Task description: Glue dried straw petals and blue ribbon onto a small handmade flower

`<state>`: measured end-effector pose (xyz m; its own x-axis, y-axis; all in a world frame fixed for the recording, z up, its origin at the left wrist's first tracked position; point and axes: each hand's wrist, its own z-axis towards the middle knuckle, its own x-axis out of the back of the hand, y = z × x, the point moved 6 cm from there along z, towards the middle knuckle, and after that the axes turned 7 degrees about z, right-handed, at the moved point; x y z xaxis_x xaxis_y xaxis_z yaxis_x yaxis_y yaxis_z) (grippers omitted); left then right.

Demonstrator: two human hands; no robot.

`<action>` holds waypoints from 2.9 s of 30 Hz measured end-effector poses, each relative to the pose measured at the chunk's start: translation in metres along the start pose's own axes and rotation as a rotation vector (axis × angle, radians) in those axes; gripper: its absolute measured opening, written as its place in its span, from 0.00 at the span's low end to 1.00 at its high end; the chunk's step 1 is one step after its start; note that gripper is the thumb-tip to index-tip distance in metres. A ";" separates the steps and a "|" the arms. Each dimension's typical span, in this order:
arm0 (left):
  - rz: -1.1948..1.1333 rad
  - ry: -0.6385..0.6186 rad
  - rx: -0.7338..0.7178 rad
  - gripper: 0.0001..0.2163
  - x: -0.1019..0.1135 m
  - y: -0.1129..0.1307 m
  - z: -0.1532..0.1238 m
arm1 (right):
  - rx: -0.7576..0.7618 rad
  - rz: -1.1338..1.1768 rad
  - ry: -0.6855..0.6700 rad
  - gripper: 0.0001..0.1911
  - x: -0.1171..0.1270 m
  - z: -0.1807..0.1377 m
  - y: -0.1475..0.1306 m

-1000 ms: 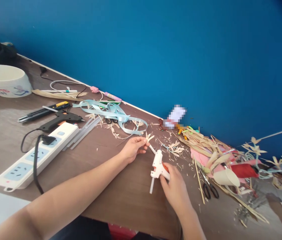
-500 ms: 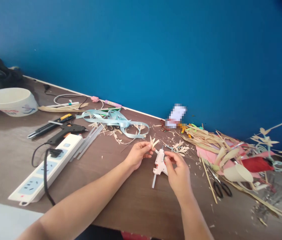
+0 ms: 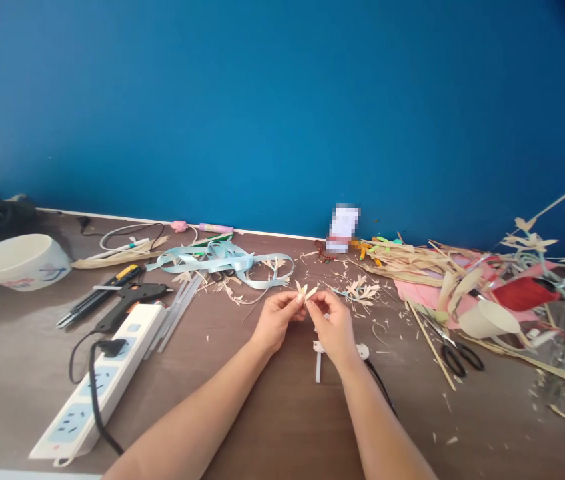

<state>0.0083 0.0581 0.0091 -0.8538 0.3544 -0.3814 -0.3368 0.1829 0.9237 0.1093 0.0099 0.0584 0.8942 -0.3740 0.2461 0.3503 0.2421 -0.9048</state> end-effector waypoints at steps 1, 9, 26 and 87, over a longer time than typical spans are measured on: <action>0.010 -0.002 -0.002 0.11 0.000 0.000 0.000 | 0.011 -0.001 0.003 0.05 0.000 -0.001 0.000; 0.064 0.033 0.006 0.13 0.002 -0.006 0.000 | 0.064 -0.007 0.044 0.04 0.001 -0.003 0.002; 0.168 0.014 -0.078 0.11 0.001 -0.003 -0.003 | 0.130 0.002 0.054 0.04 0.005 -0.008 -0.003; -0.071 -0.024 0.090 0.07 -0.003 -0.006 -0.003 | 0.137 0.061 0.086 0.03 0.006 -0.010 -0.003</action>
<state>0.0113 0.0530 0.0051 -0.8190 0.3595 -0.4472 -0.3576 0.2897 0.8878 0.1112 -0.0017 0.0592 0.8899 -0.4288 0.1557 0.3356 0.3840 -0.8602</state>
